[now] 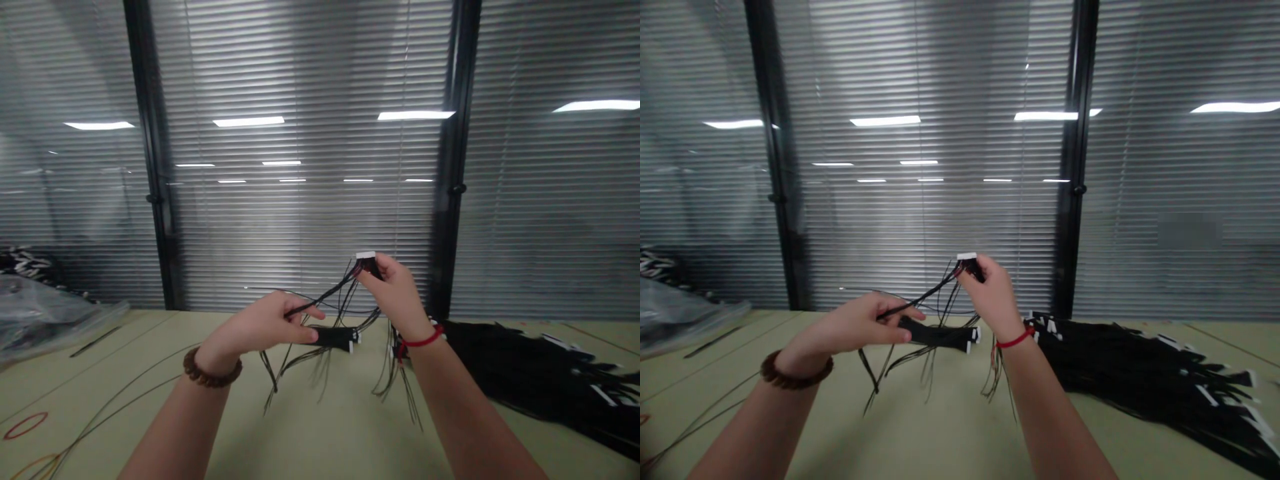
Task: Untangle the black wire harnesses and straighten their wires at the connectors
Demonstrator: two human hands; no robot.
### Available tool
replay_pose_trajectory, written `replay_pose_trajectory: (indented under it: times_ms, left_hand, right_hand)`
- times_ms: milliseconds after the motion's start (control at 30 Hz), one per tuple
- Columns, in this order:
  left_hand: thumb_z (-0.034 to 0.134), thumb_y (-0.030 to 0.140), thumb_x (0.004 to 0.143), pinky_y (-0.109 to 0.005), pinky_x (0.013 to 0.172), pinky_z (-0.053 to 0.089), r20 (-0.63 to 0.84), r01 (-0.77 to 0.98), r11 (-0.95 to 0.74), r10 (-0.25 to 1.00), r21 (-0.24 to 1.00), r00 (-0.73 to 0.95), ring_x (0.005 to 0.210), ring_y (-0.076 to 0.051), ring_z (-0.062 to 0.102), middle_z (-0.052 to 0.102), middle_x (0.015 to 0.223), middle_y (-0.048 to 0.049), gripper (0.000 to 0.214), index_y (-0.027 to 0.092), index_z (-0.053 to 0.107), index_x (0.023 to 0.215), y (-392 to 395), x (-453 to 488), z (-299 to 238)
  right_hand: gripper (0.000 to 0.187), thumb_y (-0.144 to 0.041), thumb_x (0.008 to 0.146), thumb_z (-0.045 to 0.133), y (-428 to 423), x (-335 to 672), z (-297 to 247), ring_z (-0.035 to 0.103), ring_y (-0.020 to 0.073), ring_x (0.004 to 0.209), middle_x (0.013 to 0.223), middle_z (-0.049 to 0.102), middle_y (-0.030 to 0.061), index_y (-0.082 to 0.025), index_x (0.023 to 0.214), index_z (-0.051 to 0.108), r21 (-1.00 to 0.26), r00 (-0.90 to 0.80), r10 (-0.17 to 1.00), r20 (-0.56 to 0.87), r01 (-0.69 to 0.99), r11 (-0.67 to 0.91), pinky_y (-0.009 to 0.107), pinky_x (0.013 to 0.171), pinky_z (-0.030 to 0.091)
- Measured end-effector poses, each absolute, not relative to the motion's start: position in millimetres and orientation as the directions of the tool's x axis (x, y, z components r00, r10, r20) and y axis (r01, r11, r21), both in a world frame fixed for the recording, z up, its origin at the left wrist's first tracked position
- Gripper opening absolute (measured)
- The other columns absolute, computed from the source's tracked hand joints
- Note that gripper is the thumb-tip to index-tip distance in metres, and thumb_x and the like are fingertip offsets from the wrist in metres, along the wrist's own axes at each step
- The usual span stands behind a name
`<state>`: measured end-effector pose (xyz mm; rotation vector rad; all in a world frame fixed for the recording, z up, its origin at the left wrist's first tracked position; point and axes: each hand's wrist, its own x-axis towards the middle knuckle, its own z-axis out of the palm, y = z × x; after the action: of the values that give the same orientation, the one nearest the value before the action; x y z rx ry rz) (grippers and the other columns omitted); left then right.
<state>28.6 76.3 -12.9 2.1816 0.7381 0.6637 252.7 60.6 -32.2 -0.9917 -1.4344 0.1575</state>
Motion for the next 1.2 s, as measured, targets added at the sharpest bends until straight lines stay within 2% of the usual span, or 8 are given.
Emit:
replay_pose_trajectory:
  times_ms: [133, 300, 400, 533, 700, 900, 1033, 1200]
  left_hand:
    - [0.068, 0.029, 0.07, -0.02, 0.041, 0.02, 0.267, 0.257, -0.56, 0.685, 0.787, 0.677, 0.044, -0.008, 0.031, 0.041, 0.049, 0.0093, 0.07, 0.025, 0.041, 0.135, 86, 30, -21]
    - [0.053, 0.026, 0.081, -0.019, 0.04, 0.018, 0.445, 0.021, -0.545, 0.705, 0.838, 0.552, 0.043, -0.007, 0.024, 0.035, 0.056, 0.0099, 0.081, 0.033, 0.002, 0.143, 100, 36, -25]
    - [0.051, 0.025, 0.082, -0.019, 0.041, 0.016, 0.548, -0.137, -0.562, 0.677, 0.816, 0.492, 0.045, -0.006, 0.02, 0.029, 0.061, 0.0083, 0.065, 0.034, 0.023, 0.141, 106, 35, -27]
    - [0.055, 0.022, 0.079, -0.02, 0.042, 0.019, 0.607, -0.219, -0.583, 0.636, 0.783, 0.476, 0.047, -0.006, 0.025, 0.032, 0.061, 0.0057, 0.027, 0.017, 0.067, 0.103, 109, 33, -30]
    - [0.055, 0.02, 0.08, -0.014, 0.039, 0.021, 0.601, -0.268, -0.549, 0.62, 0.792, 0.504, 0.044, -0.004, 0.027, 0.031, 0.06, 0.0083, 0.042, 0.03, 0.05, 0.121, 101, 26, -23]
    - [0.046, 0.031, 0.079, -0.018, 0.027, 0.034, 0.354, -0.105, -0.416, 0.585, 0.903, 0.73, 0.044, -0.013, 0.057, 0.053, 0.079, -0.001, 0.024, 0.02, 0.052, 0.099, 98, 26, -24]
    - [0.067, 0.025, 0.067, -0.021, 0.034, 0.043, 0.271, 0.026, -0.472, 0.55, 0.881, 0.79, 0.055, -0.017, 0.063, 0.06, 0.09, -0.0067, 0.031, 0.019, 0.057, 0.096, 98, 38, -34]
    - [0.081, 0.023, 0.051, -0.023, 0.058, 0.047, 0.423, -0.042, -0.617, 0.487, 0.786, 0.764, 0.068, -0.016, 0.056, 0.065, 0.083, -0.0029, 0.034, 0.019, 0.063, 0.08, 87, 49, -30]
  right_hand:
    - [0.017, -0.028, 0.088, 0.055, 55, 252, -31, 0.053, 0.0074, 0.063, 0.08, 0.056, 0.0003, -0.011, 0.091, 0.056, -0.735, 0.194, 0.721, 0.665, 0.341, 0.586, 0.021, 0.056, 0.047]
    - [0.022, -0.032, 0.091, 0.05, 51, 254, -29, 0.046, 0.0037, 0.051, 0.073, 0.053, -0.0016, -0.011, 0.092, 0.054, -0.827, 0.13, 0.821, 0.556, 0.182, 0.532, 0.015, 0.044, 0.039]
    - [0.023, -0.033, 0.092, 0.048, 52, 256, -30, 0.043, 0.0032, 0.049, 0.07, 0.05, -0.0028, -0.011, 0.092, 0.054, -0.846, 0.118, 0.84, 0.53, 0.135, 0.516, 0.015, 0.042, 0.037]
    - [0.019, -0.03, 0.09, 0.052, 57, 257, -32, 0.044, 0.0033, 0.049, 0.069, 0.05, -0.0032, -0.011, 0.089, 0.054, -0.848, 0.133, 0.841, 0.525, 0.166, 0.503, 0.015, 0.043, 0.038]
    - [0.014, -0.025, 0.087, 0.056, 61, 257, -34, 0.049, 0.0051, 0.057, 0.074, 0.052, -0.0021, -0.01, 0.087, 0.055, -0.796, 0.162, 0.788, 0.594, 0.26, 0.546, 0.017, 0.049, 0.043]
    - [0.018, -0.028, 0.088, 0.055, 51, 242, -31, 0.043, 0.0029, 0.047, 0.065, 0.049, -0.0046, -0.011, 0.086, 0.055, -0.81, 0.009, 0.82, 0.572, 0.167, 0.563, 0.014, 0.042, 0.037]
    - [0.021, -0.031, 0.09, 0.051, 40, 228, -26, 0.048, 0.0048, 0.052, 0.071, 0.055, -0.0017, -0.011, 0.09, 0.056, -0.814, -0.149, 0.813, 0.562, 0.076, 0.577, 0.017, 0.048, 0.041]
    - [0.019, -0.029, 0.089, 0.053, 34, 213, -25, 0.051, 0.0064, 0.058, 0.074, 0.056, -0.0008, -0.011, 0.088, 0.057, -0.82, -0.319, 0.795, 0.516, 0.084, 0.566, 0.02, 0.053, 0.044]
